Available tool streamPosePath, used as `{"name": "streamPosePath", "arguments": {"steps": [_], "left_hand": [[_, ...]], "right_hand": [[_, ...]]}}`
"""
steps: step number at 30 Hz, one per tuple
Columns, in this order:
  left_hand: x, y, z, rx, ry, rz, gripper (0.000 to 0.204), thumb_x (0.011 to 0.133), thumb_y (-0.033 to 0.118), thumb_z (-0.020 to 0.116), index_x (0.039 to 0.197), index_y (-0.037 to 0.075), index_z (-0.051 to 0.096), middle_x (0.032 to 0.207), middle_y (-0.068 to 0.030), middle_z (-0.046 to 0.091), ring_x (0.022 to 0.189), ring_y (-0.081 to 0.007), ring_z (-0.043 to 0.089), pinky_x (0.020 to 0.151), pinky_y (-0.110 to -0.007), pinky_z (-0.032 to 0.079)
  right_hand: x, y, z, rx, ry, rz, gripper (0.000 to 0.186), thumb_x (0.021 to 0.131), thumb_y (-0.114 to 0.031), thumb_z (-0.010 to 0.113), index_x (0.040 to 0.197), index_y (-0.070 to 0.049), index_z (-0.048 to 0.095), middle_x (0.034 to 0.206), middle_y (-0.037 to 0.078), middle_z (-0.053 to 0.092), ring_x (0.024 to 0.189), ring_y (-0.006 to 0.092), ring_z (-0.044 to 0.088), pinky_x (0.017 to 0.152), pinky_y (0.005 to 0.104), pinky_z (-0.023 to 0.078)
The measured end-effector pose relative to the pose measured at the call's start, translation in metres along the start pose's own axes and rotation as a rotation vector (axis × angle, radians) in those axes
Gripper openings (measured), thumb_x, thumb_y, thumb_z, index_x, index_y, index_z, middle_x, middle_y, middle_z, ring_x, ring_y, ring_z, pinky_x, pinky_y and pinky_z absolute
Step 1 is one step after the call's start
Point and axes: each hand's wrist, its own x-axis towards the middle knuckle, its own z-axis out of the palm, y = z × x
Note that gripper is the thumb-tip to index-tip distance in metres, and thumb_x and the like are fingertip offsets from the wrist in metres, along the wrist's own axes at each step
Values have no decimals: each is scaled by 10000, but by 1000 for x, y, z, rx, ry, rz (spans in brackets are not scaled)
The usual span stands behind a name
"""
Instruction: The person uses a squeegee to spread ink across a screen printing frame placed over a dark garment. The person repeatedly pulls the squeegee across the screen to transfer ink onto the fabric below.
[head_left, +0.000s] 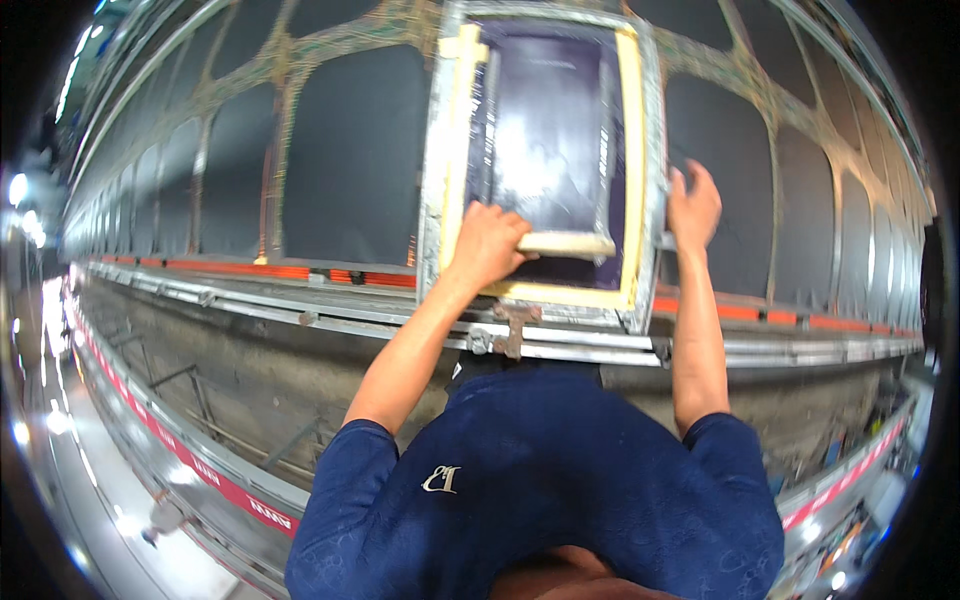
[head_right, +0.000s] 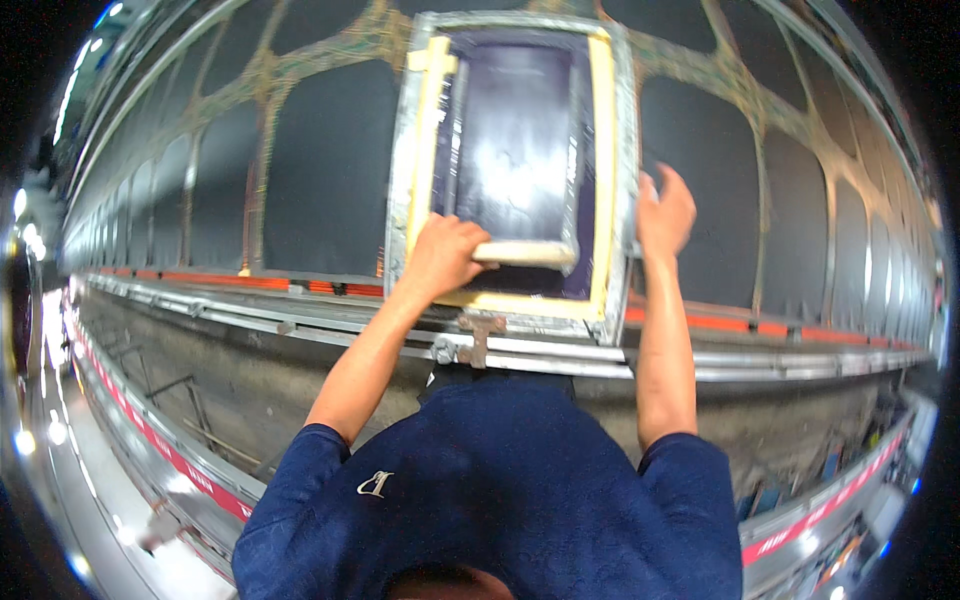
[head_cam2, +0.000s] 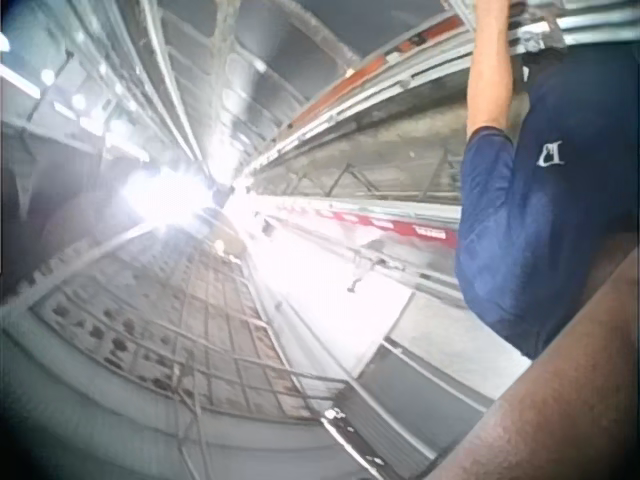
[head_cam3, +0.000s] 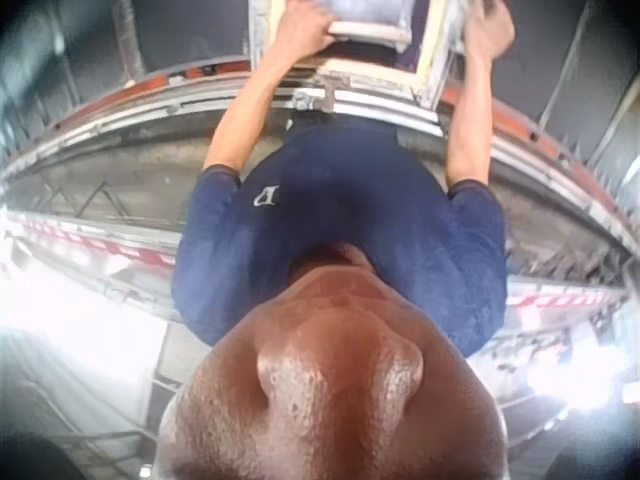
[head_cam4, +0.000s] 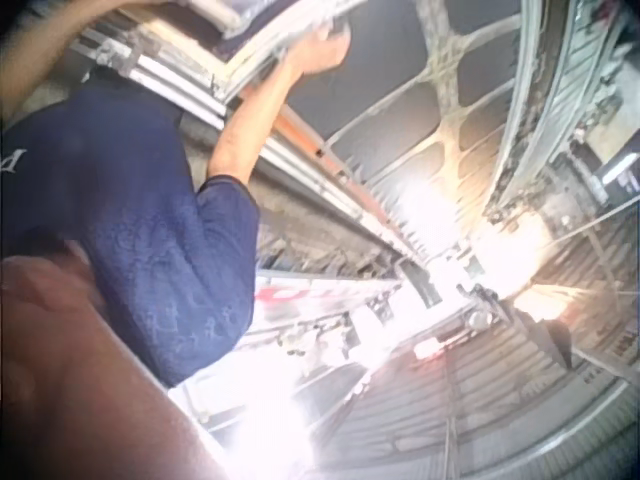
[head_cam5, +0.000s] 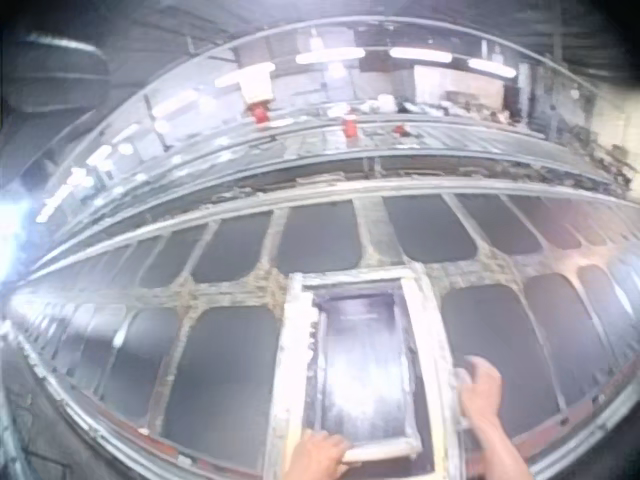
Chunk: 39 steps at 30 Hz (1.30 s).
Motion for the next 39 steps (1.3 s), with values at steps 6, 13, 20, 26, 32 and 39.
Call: {"name": "streamPosePath", "arguments": {"steps": [6,13,20,26,32,39], "left_hand": [[-5,-1,3,-11,17,16,253,666,209,844,878,155,720,878,9,687,890,-217,623,836,-398,421],[-20,-3,4,36,103,64,153,700,178,794,794,145,678,828,-8,663,889,-237,621,836,-405,428],[-8,-9,6,-105,65,27,201,696,211,829,850,145,718,844,-24,684,856,-265,625,794,-415,426],[-7,-7,-3,-29,9,65,296,687,187,854,951,125,737,972,8,724,870,-225,621,800,-391,423],[-27,-5,-21,-107,51,23,366,640,155,850,979,151,711,988,33,701,882,-217,611,834,-387,433],[-39,-24,-58,-137,142,31,442,608,88,806,1040,140,727,1037,24,734,879,-219,636,802,-388,459]], "right_hand": [[-9,49,19,89,-277,231,381,973,-422,634,999,-46,694,944,182,720,890,338,690,821,417,511],[-10,70,26,44,-152,264,342,963,-373,643,939,-37,701,888,128,725,830,258,673,803,397,512],[-6,54,36,11,-90,290,358,930,-424,662,966,-72,716,910,171,722,855,326,696,808,410,522],[-14,43,21,62,-87,384,343,918,-406,679,914,-63,687,784,160,685,749,310,677,728,408,506],[0,0,-15,142,-118,284,326,932,-371,682,924,-45,681,747,171,659,671,273,638,671,382,496],[4,-57,-51,231,-65,198,281,965,-312,686,925,-35,691,773,50,641,703,127,543,677,325,473]]}}
